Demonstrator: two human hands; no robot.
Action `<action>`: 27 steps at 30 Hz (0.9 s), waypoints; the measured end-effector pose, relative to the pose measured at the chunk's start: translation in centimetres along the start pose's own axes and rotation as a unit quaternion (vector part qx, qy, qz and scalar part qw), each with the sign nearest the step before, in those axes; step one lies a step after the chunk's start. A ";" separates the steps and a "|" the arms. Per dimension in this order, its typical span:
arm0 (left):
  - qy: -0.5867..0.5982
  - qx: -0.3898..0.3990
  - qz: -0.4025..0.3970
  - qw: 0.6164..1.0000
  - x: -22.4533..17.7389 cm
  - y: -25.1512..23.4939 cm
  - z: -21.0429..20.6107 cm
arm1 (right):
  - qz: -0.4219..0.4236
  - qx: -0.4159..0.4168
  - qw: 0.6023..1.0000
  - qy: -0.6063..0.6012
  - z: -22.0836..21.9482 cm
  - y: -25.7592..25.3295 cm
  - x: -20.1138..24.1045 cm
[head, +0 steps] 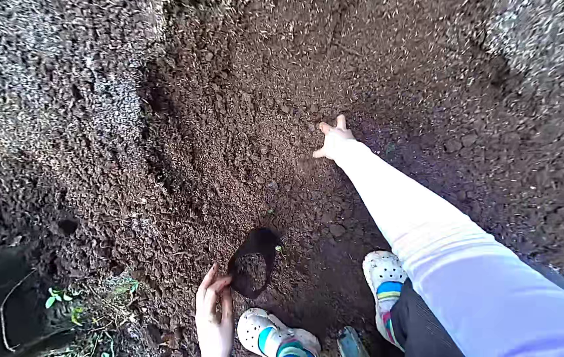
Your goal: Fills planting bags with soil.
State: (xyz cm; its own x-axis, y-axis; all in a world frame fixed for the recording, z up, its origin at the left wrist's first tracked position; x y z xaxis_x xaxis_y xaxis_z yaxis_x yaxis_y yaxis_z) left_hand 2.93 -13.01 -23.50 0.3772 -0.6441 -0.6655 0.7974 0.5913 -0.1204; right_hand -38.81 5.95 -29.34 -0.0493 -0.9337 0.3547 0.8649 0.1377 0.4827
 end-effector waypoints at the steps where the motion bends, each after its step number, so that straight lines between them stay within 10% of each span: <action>1: -0.023 0.003 -0.026 0.999 -0.1 0.1 -0.1 | 0.000 0.007 1.000 0.002 -0.7 0.3 -0.5; 8: -0.064 0.044 -0.064 0.995 -0.8 -1.1 0.0 | 0.002 0.033 0.999 -0.034 -2.8 1.2 -4.2; 19: 0.013 0.131 0.245 0.961 -1.1 0.6 -0.6 | -0.030 -0.061 0.996 0.048 0.3 8.0 1.1; 24: 0.349 0.038 0.514 0.783 0.5 1.3 -1.8 | 0.104 0.017 0.993 0.053 -2.4 12.7 2.8; 27: 0.338 0.078 0.538 0.768 2.2 -1.2 -2.6 | -0.007 0.112 0.971 -0.213 -8.1 19.3 3.2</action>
State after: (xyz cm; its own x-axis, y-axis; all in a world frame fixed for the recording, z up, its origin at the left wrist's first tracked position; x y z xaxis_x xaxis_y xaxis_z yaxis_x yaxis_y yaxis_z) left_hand 1.56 -13.85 -26.71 0.5691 0.6078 -0.5538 0.2615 0.5048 0.8227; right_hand -18.21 2.93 -25.33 -0.3041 -0.7213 0.6223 0.7341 0.2389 0.6356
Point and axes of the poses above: each hand's wrist, its own y-axis away from the middle knuckle, its own z-axis out of the back of the hand, x = y × z, the point moved 1 cm from there along -y, towards the middle knuckle, and after that the axes turned 7 degrees about -x, right-handed, at the moved point
